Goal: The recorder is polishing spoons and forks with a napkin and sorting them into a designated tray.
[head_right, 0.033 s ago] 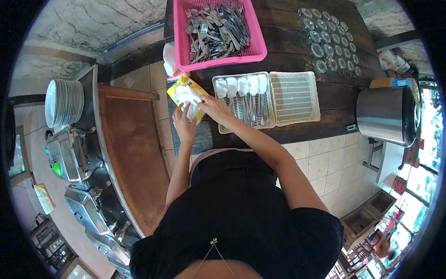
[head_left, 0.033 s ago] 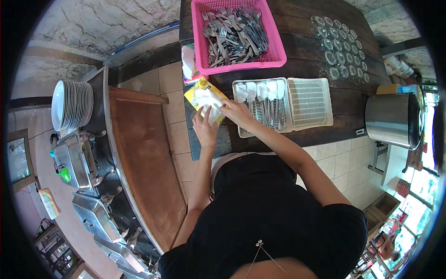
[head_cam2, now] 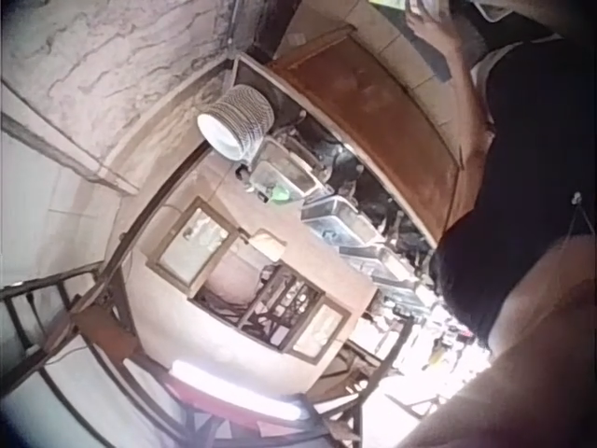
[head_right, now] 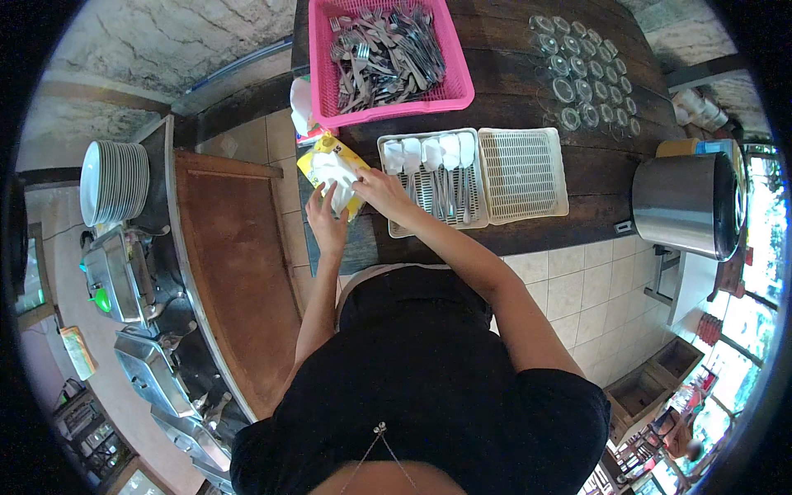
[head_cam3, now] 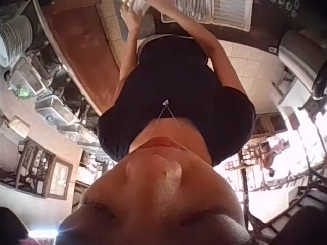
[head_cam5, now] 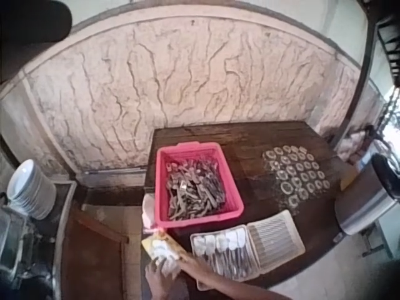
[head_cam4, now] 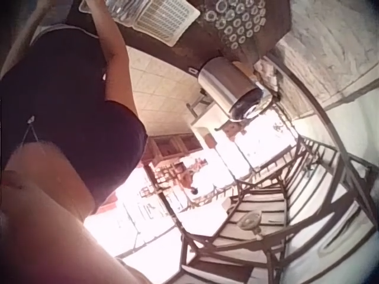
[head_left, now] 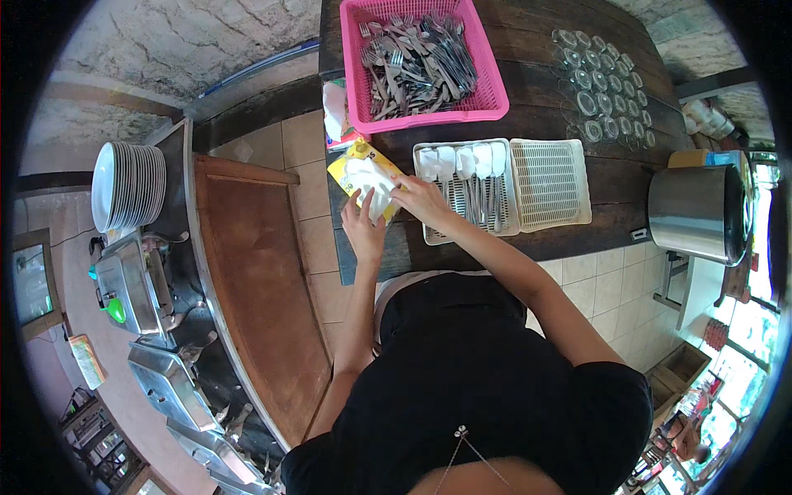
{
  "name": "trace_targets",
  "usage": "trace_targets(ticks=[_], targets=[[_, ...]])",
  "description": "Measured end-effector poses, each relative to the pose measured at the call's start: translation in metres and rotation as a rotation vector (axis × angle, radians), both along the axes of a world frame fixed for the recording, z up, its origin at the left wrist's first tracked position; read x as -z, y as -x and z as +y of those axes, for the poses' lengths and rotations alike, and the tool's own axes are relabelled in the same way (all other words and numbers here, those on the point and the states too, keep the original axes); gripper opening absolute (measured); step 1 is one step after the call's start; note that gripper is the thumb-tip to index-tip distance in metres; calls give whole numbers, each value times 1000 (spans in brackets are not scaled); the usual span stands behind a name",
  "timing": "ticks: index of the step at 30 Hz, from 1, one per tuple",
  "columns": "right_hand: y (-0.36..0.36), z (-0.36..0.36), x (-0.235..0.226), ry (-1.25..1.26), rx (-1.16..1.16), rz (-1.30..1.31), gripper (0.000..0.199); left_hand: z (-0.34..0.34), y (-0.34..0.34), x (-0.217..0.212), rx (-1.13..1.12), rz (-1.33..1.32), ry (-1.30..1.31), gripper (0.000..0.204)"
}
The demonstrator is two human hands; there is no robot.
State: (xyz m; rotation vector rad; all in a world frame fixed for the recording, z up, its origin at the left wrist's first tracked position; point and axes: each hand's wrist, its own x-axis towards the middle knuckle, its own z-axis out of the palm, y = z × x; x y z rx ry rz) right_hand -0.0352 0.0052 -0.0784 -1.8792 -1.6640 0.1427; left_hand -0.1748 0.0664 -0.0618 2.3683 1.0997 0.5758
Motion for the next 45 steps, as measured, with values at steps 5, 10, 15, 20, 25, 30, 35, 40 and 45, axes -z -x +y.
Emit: trace_targets(ticks=[5,10,15,20,25,30,35,40,45], targets=[[-1,3,-11,-42,107,247,8,2,-5,-4,-83,-220,45,60],[2,3,-17,-98,255,395,8,3,-21,-11,-182,-409,102,65],[1,5,-18,-161,414,1093,14,2,-33,-18,-216,-480,260,72],[-4,3,-28,-265,424,1521,14,-8,-41,-33,-173,-460,118,56],[-7,0,-53,-295,459,1727,15,-24,-40,-58,-35,-526,373,13],[-13,-7,-56,-486,536,2142,9,-29,-43,-47,98,-142,578,31],[-5,-16,-63,-470,466,2291,7,-33,-62,-42,-75,-981,1657,46],[4,-17,-78,-398,493,2238,10,-14,-72,-42,-293,-1500,1601,33],[6,-18,-82,-439,455,2365,29,-17,-66,-58,-230,-1427,1496,26]])
